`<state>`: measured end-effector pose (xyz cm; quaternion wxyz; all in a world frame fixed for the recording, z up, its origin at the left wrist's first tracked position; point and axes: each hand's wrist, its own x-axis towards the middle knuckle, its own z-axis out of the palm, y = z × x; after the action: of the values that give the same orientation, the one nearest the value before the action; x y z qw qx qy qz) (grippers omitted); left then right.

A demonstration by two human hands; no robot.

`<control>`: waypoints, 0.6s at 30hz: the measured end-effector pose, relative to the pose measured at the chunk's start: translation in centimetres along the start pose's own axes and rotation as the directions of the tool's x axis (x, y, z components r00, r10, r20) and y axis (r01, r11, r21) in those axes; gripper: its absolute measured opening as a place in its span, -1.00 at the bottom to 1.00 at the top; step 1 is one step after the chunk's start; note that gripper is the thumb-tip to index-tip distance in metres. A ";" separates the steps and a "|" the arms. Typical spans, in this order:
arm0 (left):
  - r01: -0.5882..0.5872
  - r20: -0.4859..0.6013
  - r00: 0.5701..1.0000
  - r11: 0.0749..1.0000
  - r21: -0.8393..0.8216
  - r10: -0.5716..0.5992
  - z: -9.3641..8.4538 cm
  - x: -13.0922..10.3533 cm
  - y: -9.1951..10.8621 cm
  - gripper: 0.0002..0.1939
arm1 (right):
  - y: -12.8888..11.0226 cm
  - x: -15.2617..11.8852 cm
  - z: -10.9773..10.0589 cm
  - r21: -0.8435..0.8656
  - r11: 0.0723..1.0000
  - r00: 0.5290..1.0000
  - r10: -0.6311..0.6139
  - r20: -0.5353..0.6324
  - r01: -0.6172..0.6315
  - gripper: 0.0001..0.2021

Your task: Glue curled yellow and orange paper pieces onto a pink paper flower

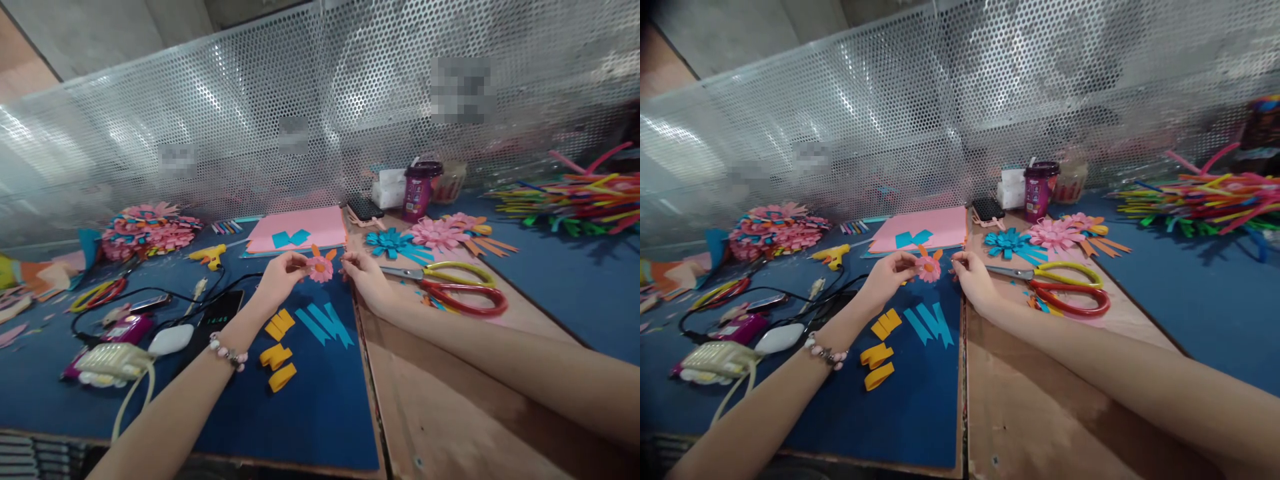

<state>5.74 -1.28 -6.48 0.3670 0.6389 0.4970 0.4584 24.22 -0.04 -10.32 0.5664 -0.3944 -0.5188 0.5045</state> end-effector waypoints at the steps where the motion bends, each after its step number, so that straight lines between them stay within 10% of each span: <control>1: -0.002 0.001 1.000 1.000 0.001 0.002 0.0 0.0 0.0 -0.73 | -0.1 0.0 0.0 -0.002 1.000 1.000 0.001 0.003 -0.001 -0.70; 18: -0.009 -0.002 1.000 1.000 0.028 0.009 -0.2 0.0 0.1 -0.75 | 0.3 0.0 -0.3 -0.226 0.973 0.999 -0.046 0.018 0.049 -0.77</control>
<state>5.58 -1.27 -6.35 0.3557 0.6458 0.5008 0.4536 24.43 -0.01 -10.68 0.5262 -0.4406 -0.5859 0.4310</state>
